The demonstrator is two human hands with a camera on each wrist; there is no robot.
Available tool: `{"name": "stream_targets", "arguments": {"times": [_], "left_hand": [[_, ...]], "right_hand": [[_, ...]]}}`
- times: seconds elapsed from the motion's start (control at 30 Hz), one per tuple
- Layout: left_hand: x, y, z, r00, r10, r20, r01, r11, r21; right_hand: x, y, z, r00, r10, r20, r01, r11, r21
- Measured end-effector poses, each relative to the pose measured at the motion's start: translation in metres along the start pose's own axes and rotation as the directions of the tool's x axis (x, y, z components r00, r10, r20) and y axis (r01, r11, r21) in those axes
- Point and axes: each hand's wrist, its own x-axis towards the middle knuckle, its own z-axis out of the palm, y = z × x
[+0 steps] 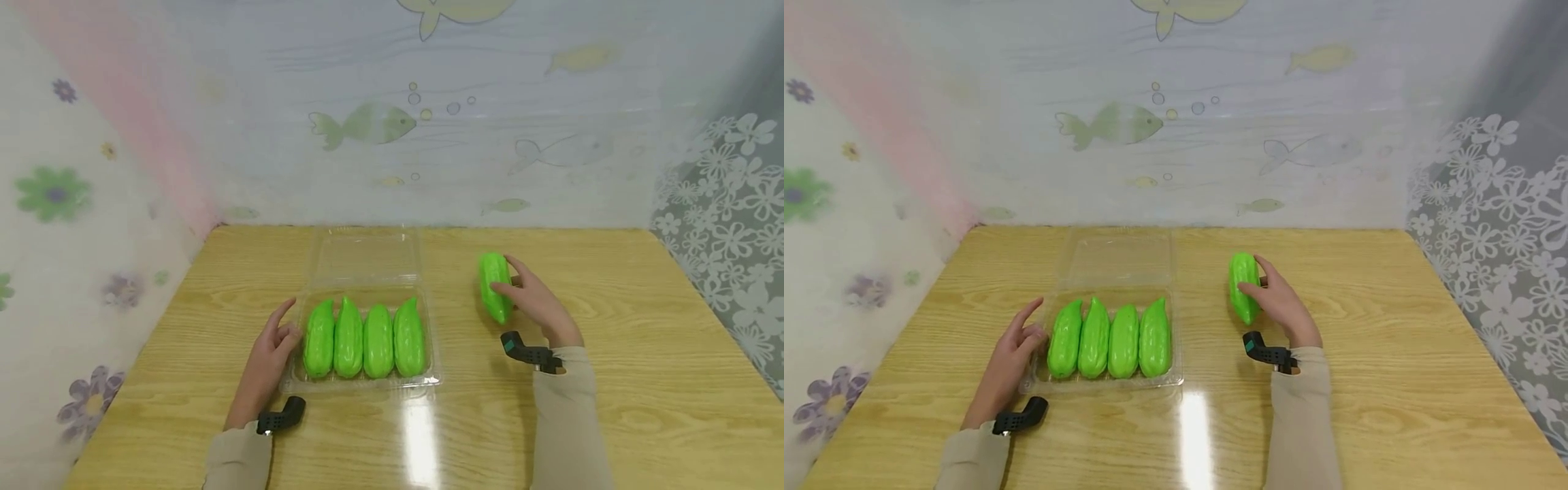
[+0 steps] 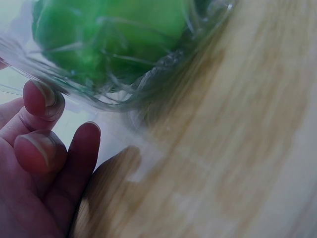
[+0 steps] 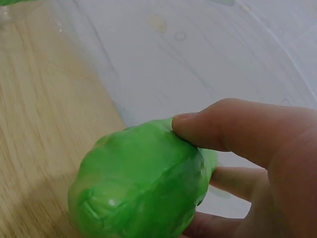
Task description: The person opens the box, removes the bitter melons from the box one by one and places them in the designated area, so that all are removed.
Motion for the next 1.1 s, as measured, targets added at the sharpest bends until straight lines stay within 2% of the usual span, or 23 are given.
{"name": "stream_targets", "arguments": {"times": [0.47, 1.1], "left_hand": [[-0.004, 0.002, 0.000, 1.000, -0.025, 0.003, 0.025, 1.000, 0.006], [-0.003, 0.002, -0.001, 1.000, -0.009, 0.005, 0.009, 1.000, 0.003]], "right_hand": [[-0.010, 0.018, -0.013, 0.993, 0.106, -0.055, -0.106, 0.994, 0.014], [-0.011, 0.030, -0.018, 0.983, 0.156, -0.097, -0.156, 0.988, 0.004]]}}
